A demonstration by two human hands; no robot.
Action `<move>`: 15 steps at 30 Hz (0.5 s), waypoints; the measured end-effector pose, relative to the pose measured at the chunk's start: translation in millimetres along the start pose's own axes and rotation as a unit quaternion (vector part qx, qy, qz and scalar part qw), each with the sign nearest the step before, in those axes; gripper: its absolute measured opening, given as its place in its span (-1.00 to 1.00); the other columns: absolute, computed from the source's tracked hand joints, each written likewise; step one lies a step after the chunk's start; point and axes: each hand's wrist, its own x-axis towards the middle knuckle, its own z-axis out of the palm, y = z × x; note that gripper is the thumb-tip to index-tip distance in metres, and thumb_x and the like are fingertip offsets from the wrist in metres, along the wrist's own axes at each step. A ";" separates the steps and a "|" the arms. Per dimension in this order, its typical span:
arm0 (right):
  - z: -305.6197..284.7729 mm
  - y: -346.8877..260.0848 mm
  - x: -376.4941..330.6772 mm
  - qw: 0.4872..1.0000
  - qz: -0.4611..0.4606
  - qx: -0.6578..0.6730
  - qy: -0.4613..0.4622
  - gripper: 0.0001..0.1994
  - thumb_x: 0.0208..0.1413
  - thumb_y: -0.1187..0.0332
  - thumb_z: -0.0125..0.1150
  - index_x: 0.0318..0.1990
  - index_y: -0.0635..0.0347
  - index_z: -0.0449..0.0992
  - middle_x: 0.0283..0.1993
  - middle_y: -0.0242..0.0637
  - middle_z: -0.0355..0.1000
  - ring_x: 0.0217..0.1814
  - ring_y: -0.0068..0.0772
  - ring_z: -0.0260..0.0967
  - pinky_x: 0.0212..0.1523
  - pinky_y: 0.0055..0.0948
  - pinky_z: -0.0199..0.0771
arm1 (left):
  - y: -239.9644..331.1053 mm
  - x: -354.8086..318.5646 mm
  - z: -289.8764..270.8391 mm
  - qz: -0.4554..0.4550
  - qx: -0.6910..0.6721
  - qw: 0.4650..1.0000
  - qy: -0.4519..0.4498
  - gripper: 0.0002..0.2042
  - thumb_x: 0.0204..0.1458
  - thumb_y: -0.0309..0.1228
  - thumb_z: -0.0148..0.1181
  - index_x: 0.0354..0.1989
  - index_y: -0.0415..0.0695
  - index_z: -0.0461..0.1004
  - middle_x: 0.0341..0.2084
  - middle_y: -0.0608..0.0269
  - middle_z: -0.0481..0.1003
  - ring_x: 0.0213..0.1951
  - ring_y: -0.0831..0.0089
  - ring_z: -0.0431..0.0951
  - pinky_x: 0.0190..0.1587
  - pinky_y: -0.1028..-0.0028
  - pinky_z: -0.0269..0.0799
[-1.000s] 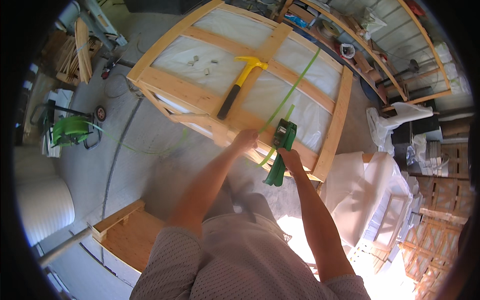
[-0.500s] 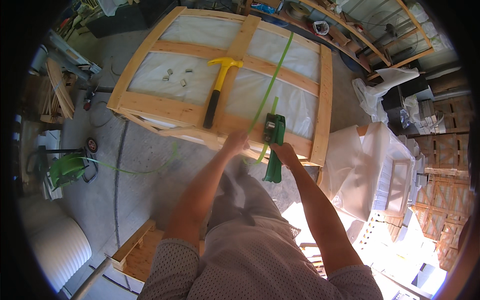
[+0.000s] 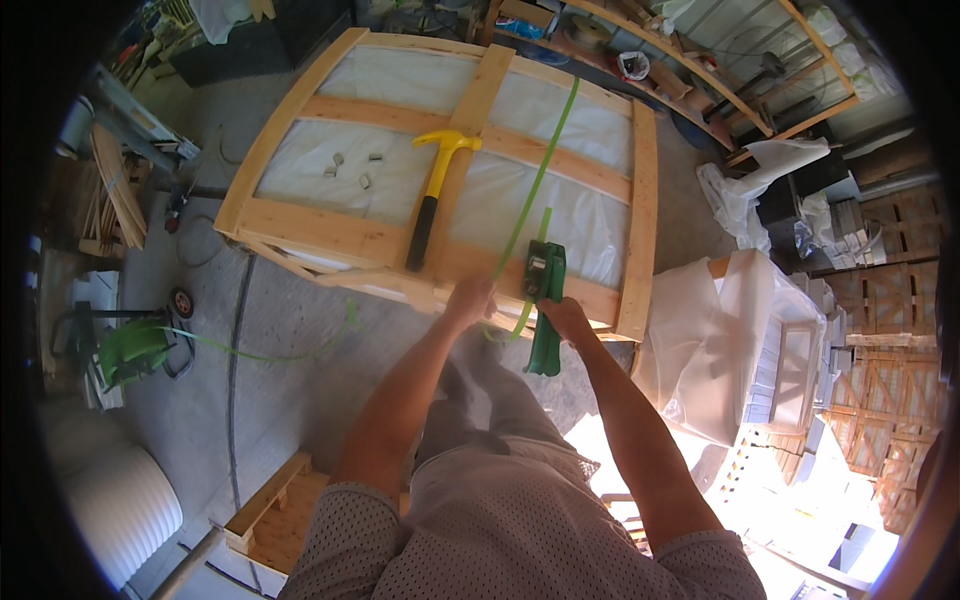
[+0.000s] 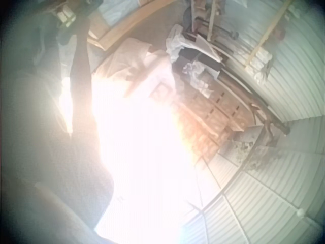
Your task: The person straps a wooden crate using a green plastic band and a tensioning tool. They pull the band around the crate, thread it through the tensioner, and tighten it to secure the crate.
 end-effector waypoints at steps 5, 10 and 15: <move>1.1 3.8 5.9 1.000 0.014 0.002 0.001 -0.57 -0.04 0.09 0.16 -0.43 0.43 0.50 -0.58 -0.19 0.43 -0.58 -0.28 0.47 -0.62 -0.32 0.46 | 3.2 -2.5 26.9 0.143 0.104 0.974 0.142 -0.75 0.23 -0.30 -0.10 -0.45 -0.18 0.34 -0.69 0.29 0.34 -0.66 0.59 0.32 -0.59 0.56 0.22; 0.4 -3.2 1.3 0.998 0.010 -0.062 0.020 -0.55 -0.04 0.07 0.13 -0.44 0.44 0.53 -0.51 -0.03 0.48 -0.56 -0.20 0.49 -0.58 -0.32 0.53 | 56.7 -46.1 99.9 0.111 -0.038 0.977 0.175 -0.74 0.21 -0.29 -0.05 -0.48 -0.15 0.34 -0.70 0.39 0.23 -0.68 0.63 0.20 -0.61 0.55 0.13; -7.5 -7.0 -11.6 0.981 -0.058 -0.182 -0.035 -0.56 -0.01 0.08 0.04 -0.39 0.39 0.56 -0.46 0.07 0.51 -0.40 -0.02 0.55 -0.35 -0.18 0.57 | 99.3 -59.9 123.7 0.022 -0.112 0.980 0.163 -0.73 0.23 -0.28 -0.06 -0.46 -0.17 0.37 -0.73 0.41 0.22 -0.68 0.65 0.20 -0.62 0.55 0.10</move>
